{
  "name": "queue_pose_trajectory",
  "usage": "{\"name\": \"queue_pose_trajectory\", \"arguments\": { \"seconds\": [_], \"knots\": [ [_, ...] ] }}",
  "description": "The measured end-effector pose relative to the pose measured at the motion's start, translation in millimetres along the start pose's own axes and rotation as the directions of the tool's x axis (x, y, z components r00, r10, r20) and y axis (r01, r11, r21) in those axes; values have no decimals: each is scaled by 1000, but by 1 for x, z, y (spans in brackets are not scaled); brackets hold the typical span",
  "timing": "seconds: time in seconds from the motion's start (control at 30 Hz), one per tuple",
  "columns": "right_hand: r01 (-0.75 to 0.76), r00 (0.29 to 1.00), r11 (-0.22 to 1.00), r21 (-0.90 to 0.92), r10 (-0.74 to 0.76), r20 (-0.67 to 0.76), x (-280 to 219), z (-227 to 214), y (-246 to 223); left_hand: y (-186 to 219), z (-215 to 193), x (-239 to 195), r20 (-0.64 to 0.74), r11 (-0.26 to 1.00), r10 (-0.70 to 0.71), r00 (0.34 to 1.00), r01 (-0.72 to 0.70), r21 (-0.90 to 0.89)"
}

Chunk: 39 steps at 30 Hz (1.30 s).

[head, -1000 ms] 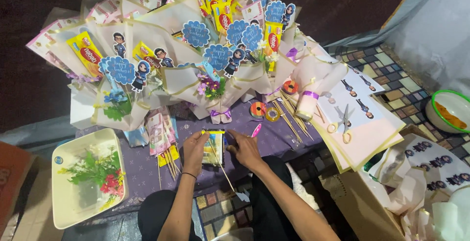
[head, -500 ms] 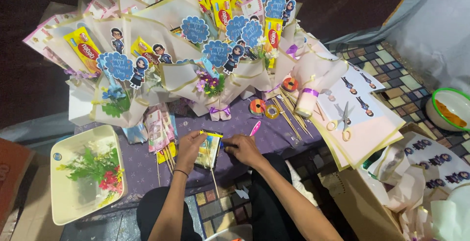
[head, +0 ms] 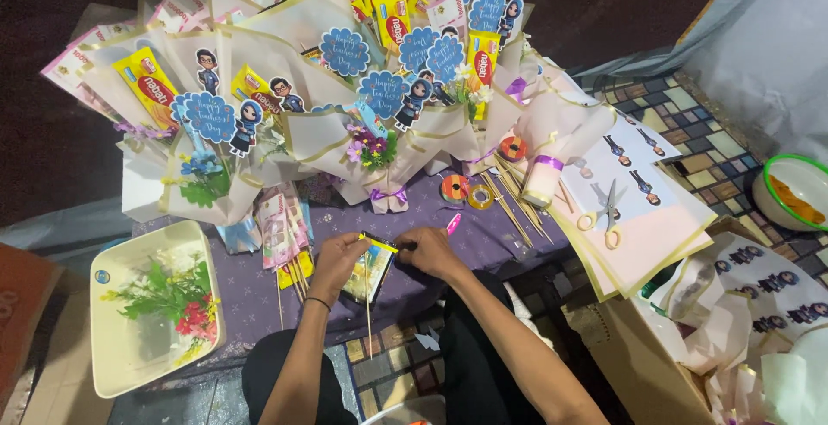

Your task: The person assembles gift bouquets by attaching snack packets to wooden skewers using blue tape. They then insert the skewers into a white paper-wrapped bouquet base and adjust the arrangement.

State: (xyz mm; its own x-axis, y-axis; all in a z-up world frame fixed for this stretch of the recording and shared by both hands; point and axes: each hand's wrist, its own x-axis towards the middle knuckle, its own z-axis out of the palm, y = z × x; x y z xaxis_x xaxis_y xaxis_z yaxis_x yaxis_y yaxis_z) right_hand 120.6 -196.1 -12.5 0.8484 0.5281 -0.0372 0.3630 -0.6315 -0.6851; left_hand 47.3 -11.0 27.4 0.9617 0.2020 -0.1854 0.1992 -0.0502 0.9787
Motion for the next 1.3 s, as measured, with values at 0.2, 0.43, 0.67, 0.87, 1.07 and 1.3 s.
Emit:
{"name": "queue_pose_trajectory", "arguments": {
  "seconds": [0.2, 0.43, 0.67, 0.87, 1.07, 1.3],
  "knots": [
    [110, 977, 962, 250, -58, -206, -16, -23, -28, -13, -6, 4, 53, 1000, 9, 999, -11, 23],
    [210, 977, 755, 621, -181, -111, -16, -55, -30, -1, -2, -4, 122, 993, 51, 991, -64, 102],
    [180, 950, 697, 695, -307, 61, -27, -58, -63, 23, 8, -36, 137, 958, 209, 968, -231, 172],
    [194, 951, 742, 642, -304, 63, -34, -53, -72, 35, 9, -63, 160, 934, 241, 957, -274, 231],
    [261, 960, 789, 556, -274, -62, -42, -56, -73, 27, 8, -72, 130, 944, 238, 963, -261, 204],
    [349, 932, 819, 455, -355, -76, -57, -58, -84, 25, 7, -77, 157, 963, 251, 955, -263, 62]
  ]
}}
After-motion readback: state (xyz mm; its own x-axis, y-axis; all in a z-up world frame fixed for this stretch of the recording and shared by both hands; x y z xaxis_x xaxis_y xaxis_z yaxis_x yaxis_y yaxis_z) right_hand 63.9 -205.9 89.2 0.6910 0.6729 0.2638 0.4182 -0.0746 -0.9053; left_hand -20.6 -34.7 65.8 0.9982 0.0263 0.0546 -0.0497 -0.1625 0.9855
